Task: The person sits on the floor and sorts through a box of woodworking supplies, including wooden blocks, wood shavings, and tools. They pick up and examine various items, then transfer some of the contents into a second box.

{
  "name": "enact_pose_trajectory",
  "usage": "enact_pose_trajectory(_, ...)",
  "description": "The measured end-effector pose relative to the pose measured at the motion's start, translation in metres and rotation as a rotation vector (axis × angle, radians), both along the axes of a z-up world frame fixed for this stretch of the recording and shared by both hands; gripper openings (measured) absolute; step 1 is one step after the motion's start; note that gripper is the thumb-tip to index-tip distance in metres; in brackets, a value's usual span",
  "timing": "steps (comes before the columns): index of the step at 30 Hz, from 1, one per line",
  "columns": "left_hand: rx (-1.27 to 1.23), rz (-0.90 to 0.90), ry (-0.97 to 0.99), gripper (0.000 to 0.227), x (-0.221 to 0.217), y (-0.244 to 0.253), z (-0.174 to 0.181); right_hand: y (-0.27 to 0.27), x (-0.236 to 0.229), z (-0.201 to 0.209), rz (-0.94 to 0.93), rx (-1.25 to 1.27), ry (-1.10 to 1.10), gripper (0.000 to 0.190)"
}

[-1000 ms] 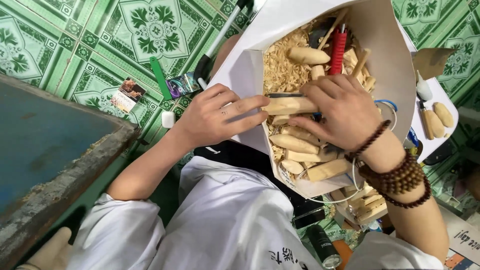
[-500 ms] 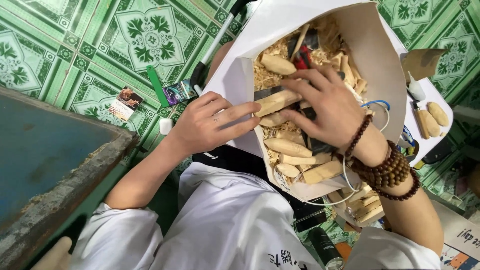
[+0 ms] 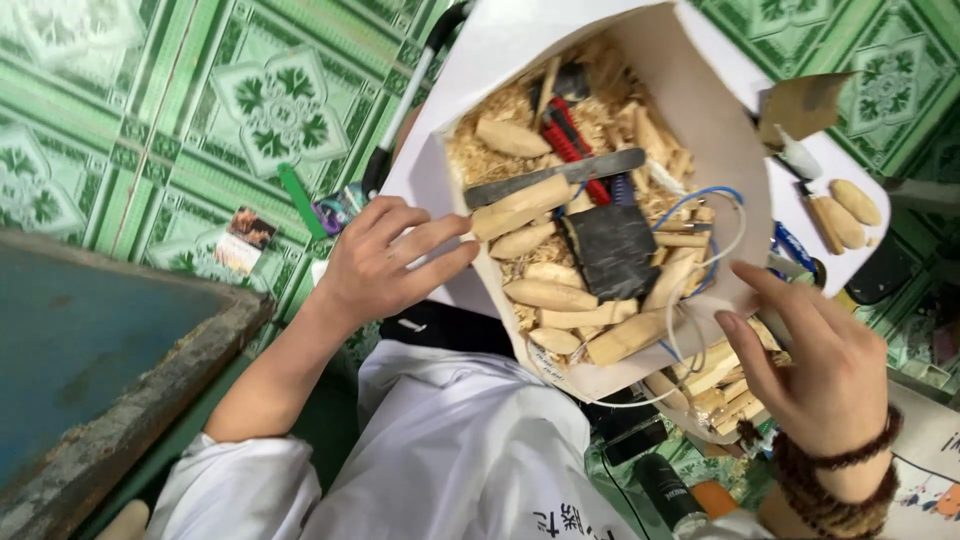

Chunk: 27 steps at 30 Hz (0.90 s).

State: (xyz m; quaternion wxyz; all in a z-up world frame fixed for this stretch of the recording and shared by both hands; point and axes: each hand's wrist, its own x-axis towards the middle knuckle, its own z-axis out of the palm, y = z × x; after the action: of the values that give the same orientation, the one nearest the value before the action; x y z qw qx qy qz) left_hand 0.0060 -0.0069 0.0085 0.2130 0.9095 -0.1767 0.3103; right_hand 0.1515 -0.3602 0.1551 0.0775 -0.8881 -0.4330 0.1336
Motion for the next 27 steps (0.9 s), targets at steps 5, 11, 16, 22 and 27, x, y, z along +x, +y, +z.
enact_pose_trajectory(5,-0.045,-0.026,-0.042,0.009,-0.002,-0.003,0.012,-0.064,-0.049,-0.026,-0.542,-0.136,-0.060,0.057)
enact_pose_trajectory(11,-0.196,-0.050,0.246,0.035,0.020,0.008,0.031,-0.068,-0.098,-0.085,-0.911,0.202,0.453,0.094)
enact_pose_trajectory(16,-0.044,0.285,0.796,0.064,0.090,0.004,0.091,-0.041,-0.118,-0.113,-0.839,0.599,0.745,0.075)
enact_pose_trajectory(22,0.039,0.305,1.271,0.060,0.153,0.010,0.068,-0.032,-0.130,-0.107,-0.875,0.699,0.746,0.096)
enact_pose_trajectory(27,0.079,0.291,1.352,0.046,0.159,0.014,0.054,-0.008,-0.117,-0.064,-1.065,0.480,0.997,0.111)
